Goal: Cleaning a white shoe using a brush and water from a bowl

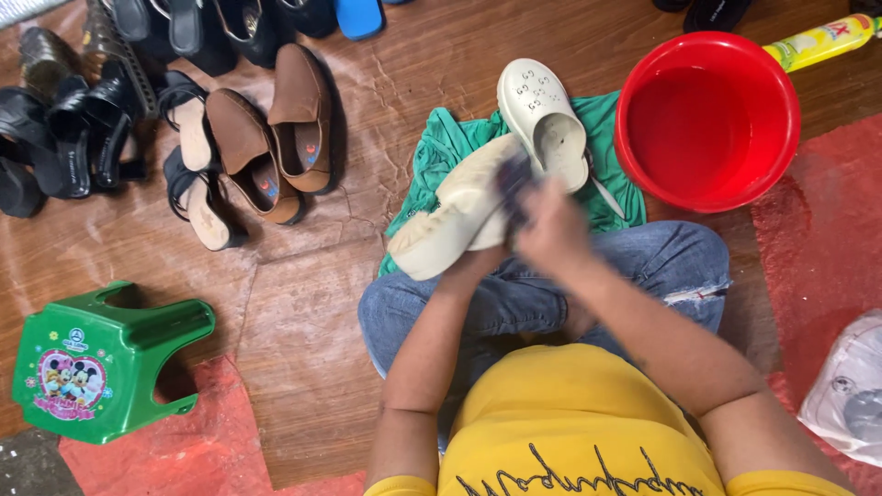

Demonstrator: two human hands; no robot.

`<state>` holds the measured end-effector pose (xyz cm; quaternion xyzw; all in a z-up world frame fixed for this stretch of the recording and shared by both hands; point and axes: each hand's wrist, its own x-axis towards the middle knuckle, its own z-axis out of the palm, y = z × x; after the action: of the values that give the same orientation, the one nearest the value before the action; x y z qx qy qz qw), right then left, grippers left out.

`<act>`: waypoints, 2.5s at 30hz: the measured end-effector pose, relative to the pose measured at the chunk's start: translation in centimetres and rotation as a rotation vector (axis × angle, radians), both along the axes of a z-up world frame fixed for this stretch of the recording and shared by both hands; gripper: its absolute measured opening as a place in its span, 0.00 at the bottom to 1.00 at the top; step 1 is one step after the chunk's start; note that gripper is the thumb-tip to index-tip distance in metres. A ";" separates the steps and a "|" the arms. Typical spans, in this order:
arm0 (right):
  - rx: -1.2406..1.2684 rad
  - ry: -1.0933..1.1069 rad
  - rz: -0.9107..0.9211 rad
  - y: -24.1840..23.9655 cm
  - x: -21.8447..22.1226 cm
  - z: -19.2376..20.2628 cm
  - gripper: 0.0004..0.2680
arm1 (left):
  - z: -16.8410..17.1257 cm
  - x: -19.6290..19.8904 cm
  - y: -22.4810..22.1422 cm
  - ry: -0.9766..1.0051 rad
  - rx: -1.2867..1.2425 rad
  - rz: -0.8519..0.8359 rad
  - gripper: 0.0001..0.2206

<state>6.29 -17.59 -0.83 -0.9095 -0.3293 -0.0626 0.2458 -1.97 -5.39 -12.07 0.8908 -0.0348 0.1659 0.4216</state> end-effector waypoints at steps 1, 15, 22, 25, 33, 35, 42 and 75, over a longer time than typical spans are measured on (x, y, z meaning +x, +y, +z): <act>-0.001 0.000 0.000 0.8 -2.3 0.5 0.15 | -0.2 0.0 -0.1 -0.010 0.007 0.002 0.24; 0.025 -0.039 -0.060 -0.4 1.9 -1.9 0.14 | 0.2 1.8 -0.2 -0.215 0.154 0.012 0.24; 0.058 -0.123 0.110 -0.9 1.9 -2.5 0.23 | 0.5 2.8 1.8 -0.334 0.266 0.045 0.25; 0.073 -0.091 -0.104 -1.0 4.9 -4.0 0.17 | 0.9 3.2 1.1 -0.376 0.295 0.054 0.25; 0.054 0.022 0.085 2.3 -5.9 1.2 0.18 | 2.3 3.9 -0.6 -0.161 0.448 0.112 0.26; 0.029 -0.012 0.062 0.9 -2.8 0.9 0.17 | 2.4 4.3 -0.4 -0.126 0.458 0.087 0.25; 0.171 -0.003 -0.204 -3.3 6.9 -5.8 0.11 | 2.8 5.2 -0.5 0.014 0.463 -0.005 0.21; -0.201 0.313 -0.161 -2.7 -0.5 -6.6 0.23 | 10.0 -6.1 5.2 -0.232 0.230 0.499 0.36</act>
<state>5.78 -20.33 -7.38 -0.9515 -0.2179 0.0935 0.1961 -8.10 -0.24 -2.05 0.8888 0.1190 0.3601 0.2573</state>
